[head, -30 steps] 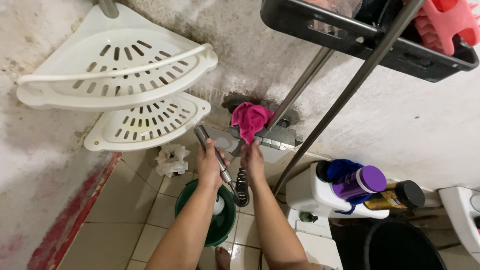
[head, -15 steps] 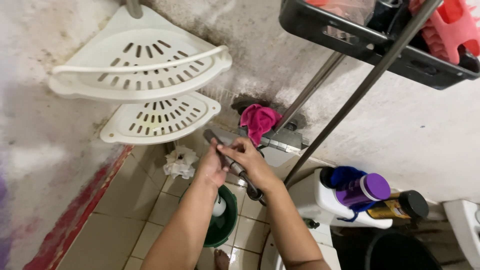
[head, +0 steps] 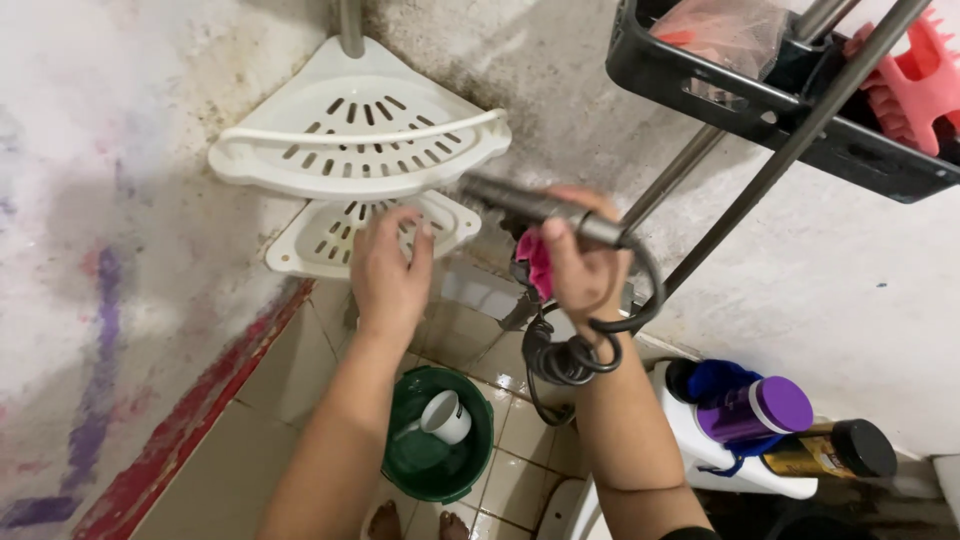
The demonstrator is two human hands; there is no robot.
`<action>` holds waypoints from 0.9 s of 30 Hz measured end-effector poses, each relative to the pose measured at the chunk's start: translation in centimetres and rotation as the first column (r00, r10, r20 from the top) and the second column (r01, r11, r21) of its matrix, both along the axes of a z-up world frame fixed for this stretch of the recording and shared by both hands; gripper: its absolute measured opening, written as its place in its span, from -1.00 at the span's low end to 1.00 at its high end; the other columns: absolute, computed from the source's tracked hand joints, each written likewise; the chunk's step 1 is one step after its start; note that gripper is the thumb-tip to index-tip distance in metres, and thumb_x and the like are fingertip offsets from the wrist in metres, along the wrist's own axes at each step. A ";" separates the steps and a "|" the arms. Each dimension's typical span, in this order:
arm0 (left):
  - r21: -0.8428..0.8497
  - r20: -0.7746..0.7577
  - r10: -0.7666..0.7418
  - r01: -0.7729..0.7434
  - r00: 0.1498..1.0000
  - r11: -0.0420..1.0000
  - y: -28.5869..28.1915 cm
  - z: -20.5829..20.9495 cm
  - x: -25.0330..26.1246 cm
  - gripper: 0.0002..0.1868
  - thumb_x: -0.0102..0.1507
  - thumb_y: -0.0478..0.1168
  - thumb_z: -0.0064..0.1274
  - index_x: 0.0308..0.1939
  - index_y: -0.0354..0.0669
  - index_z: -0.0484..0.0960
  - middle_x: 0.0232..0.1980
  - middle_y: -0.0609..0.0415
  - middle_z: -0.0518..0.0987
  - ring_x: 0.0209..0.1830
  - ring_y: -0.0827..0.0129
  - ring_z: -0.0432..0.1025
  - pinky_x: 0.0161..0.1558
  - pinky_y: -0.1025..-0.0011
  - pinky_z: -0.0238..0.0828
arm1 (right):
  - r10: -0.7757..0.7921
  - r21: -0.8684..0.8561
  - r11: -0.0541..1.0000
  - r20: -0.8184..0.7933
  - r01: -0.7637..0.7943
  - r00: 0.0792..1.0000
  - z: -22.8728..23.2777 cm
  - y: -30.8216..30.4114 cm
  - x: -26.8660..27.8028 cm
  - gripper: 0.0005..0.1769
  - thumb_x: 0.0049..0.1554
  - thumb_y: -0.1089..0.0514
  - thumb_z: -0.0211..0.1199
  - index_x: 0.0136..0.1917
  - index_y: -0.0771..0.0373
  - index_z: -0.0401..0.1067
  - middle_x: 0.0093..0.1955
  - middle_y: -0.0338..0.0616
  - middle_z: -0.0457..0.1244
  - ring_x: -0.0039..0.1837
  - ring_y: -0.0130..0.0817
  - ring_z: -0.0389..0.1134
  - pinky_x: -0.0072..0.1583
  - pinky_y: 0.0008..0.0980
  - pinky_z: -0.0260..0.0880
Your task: Cleaning a tiered corner shelf in a bathroom by rinsing it with a spray nozzle and wiping it with a cloth.
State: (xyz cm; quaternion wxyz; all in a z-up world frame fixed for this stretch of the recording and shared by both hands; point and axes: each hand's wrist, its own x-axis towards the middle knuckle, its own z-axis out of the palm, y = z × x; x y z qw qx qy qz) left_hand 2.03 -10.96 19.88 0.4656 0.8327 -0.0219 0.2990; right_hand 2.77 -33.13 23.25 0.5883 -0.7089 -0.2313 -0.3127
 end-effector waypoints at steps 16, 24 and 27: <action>0.595 0.045 0.140 -0.139 0.989 0.792 1.9 1.6 4.6 -0.45 0.27 -0.06 0.09 0.25 -0.35 0.50 0.36 -0.18 0.39 0.48 -0.12 0.14 0.44 -0.34 -0.19 | 0.236 0.115 0.965 0.013 -0.236 0.972 7.9 2.1 1.9 -0.74 0.37 0.14 0.19 0.17 0.41 0.36 -0.06 -0.01 0.39 -0.09 -0.37 0.43 0.01 -0.38 0.53; 0.681 0.002 0.281 -0.207 0.960 0.703 5.6 2.0 6.8 -0.29 0.38 0.14 -0.16 0.34 -0.45 0.43 0.41 -0.31 0.36 0.47 -0.15 0.14 0.40 -0.36 -0.27 | 0.330 0.149 0.937 -0.086 -0.315 0.940 9.2 5.3 5.4 -0.66 0.39 0.07 0.23 0.14 0.46 0.38 -0.13 -0.09 0.35 -0.10 -0.41 0.39 0.01 -0.40 0.47; 0.668 -0.040 0.298 -0.196 0.954 0.718 6.4 2.0 6.9 -0.27 0.37 0.14 -0.17 0.37 -0.44 0.41 0.44 -0.31 0.33 0.50 -0.14 0.12 0.44 -0.32 -0.28 | 0.173 0.035 0.984 0.020 -0.173 0.985 9.7 6.1 5.4 -0.66 0.38 0.07 0.23 0.16 0.45 0.38 -0.13 -0.10 0.35 -0.10 -0.43 0.39 -0.01 -0.44 0.45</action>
